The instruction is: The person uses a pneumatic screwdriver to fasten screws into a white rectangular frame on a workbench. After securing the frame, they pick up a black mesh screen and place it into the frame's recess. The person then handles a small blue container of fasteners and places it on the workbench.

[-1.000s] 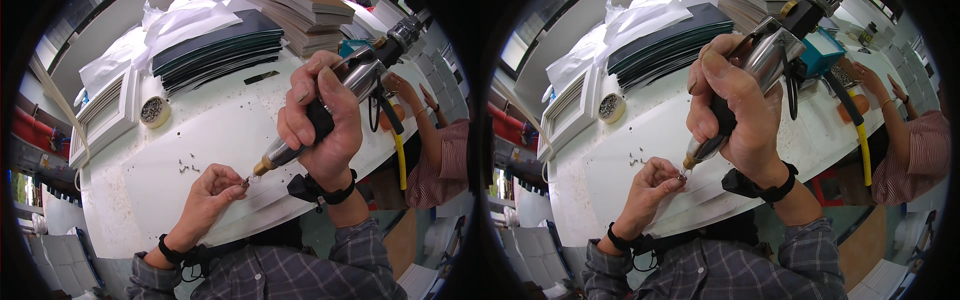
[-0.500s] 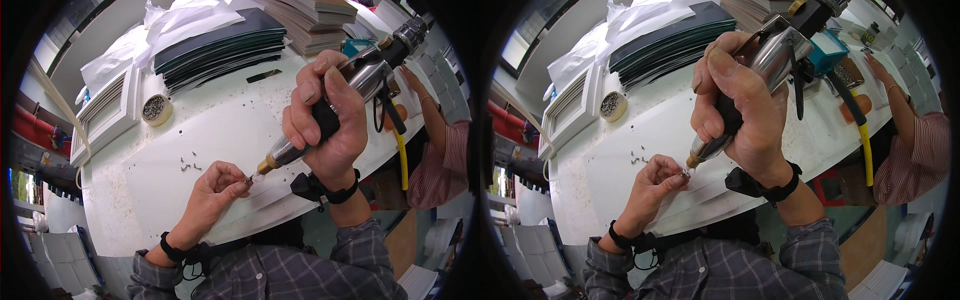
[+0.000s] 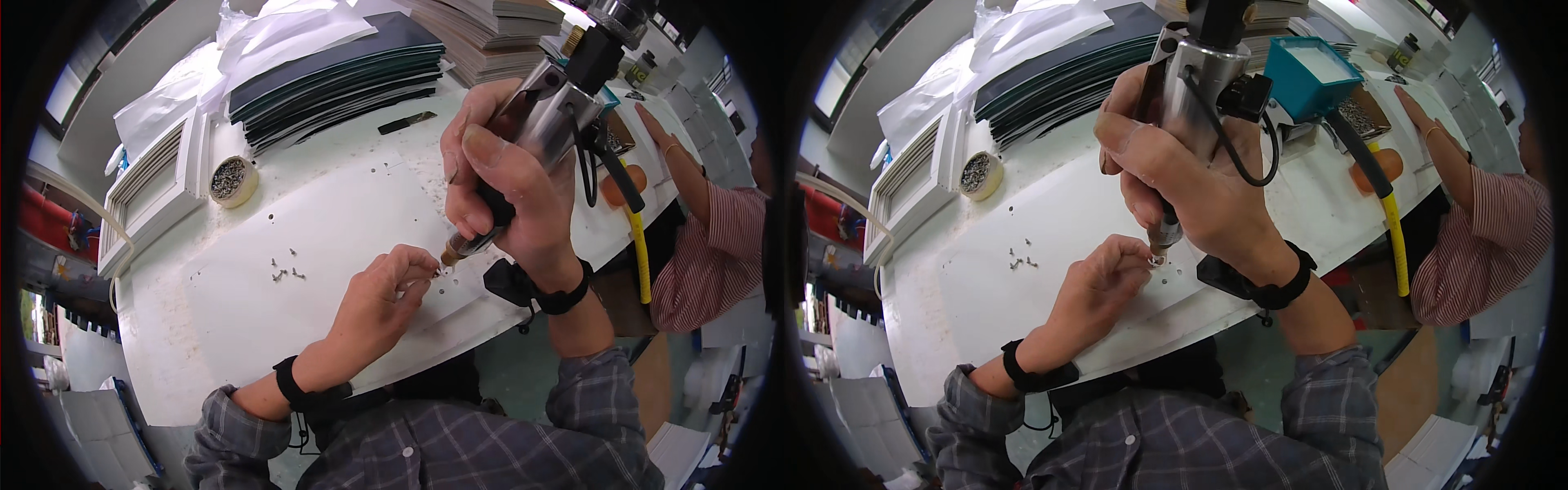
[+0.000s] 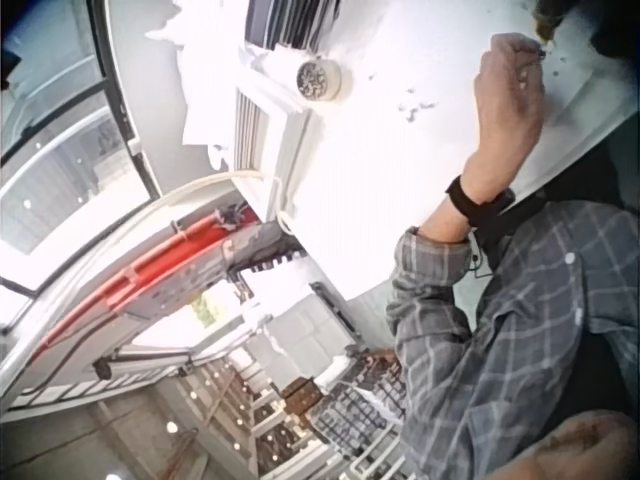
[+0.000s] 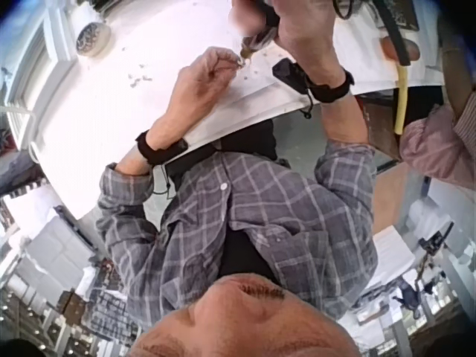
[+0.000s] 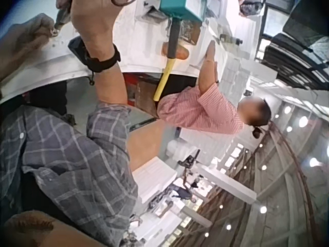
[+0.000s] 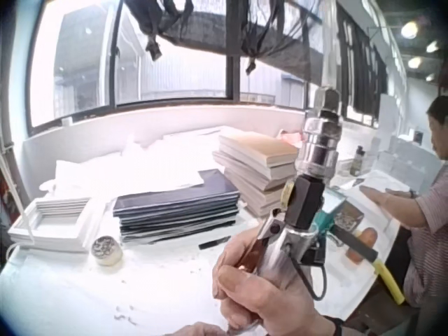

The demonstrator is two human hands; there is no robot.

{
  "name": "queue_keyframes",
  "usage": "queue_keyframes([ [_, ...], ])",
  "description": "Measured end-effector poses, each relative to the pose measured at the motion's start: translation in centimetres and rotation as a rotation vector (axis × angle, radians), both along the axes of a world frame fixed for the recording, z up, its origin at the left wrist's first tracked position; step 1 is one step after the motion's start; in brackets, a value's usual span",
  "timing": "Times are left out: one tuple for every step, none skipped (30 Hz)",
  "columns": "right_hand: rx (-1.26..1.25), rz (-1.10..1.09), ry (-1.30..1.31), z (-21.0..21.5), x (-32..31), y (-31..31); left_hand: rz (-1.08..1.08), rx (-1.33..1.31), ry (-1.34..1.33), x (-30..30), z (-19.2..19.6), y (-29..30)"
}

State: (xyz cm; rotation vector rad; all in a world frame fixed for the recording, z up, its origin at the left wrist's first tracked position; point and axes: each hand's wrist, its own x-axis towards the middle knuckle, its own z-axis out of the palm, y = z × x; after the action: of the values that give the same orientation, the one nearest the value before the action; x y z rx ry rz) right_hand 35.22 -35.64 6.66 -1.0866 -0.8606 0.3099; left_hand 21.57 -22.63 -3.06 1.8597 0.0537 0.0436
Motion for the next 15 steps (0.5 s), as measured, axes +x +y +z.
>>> queue_keyframes([
  [-0.019,0.008,-0.020,-0.2,0.1,-0.1,-0.011,0.053,-0.024,0.3,0.1,-0.2],
  [-0.039,0.017,-0.040,-0.4,0.2,-0.3,-0.021,0.105,-0.048,0.5,0.2,-0.4],
  [-0.059,0.027,-0.061,-0.6,0.2,-0.4,-0.030,0.158,-0.072,0.6,0.3,-0.6],
  [-0.048,0.003,-0.050,-0.7,0.0,-0.5,-0.039,0.173,-0.067,0.8,0.4,-0.7],
  [-0.031,-0.002,-0.046,-1.0,-0.1,-0.5,-0.047,0.188,-0.061,1.0,0.4,-0.7],
  [-0.014,-0.008,-0.042,-1.3,-0.1,-0.5,-0.055,0.203,-0.056,1.1,0.4,-0.8],
  [-0.003,-0.006,-0.043,-1.5,-0.1,-0.5,-0.056,0.208,-0.051,1.1,0.4,-0.8],
  [0.006,-0.005,-0.043,-1.8,0.0,-0.5,-0.056,0.213,-0.046,1.1,0.3,-0.8],
  [0.014,-0.004,-0.044,-2.1,0.0,-0.6,-0.057,0.217,-0.041,1.1,0.2,-0.8],
  [0.011,0.001,-0.055,-2.0,0.1,-0.7,-0.055,0.213,-0.043,1.1,0.2,-0.7],
  [0.008,0.008,-0.061,-2.0,0.2,-0.7,-0.053,0.208,-0.046,1.1,0.1,-0.7],
  [0.004,0.014,-0.068,-2.1,0.3,-0.8,-0.052,0.203,-0.049,1.0,0.1,-0.7],
  [-0.008,0.015,-0.079,-2.1,0.4,-0.9,-0.062,0.205,-0.053,1.0,0.1,-0.7],
  [-0.017,0.018,-0.078,-2.2,0.4,-0.9,-0.072,0.208,-0.057,1.1,0.2,-0.7],
  [-0.024,0.022,-0.078,-2.2,0.4,-0.8,-0.083,0.210,-0.061,1.1,0.2,-0.6],
])
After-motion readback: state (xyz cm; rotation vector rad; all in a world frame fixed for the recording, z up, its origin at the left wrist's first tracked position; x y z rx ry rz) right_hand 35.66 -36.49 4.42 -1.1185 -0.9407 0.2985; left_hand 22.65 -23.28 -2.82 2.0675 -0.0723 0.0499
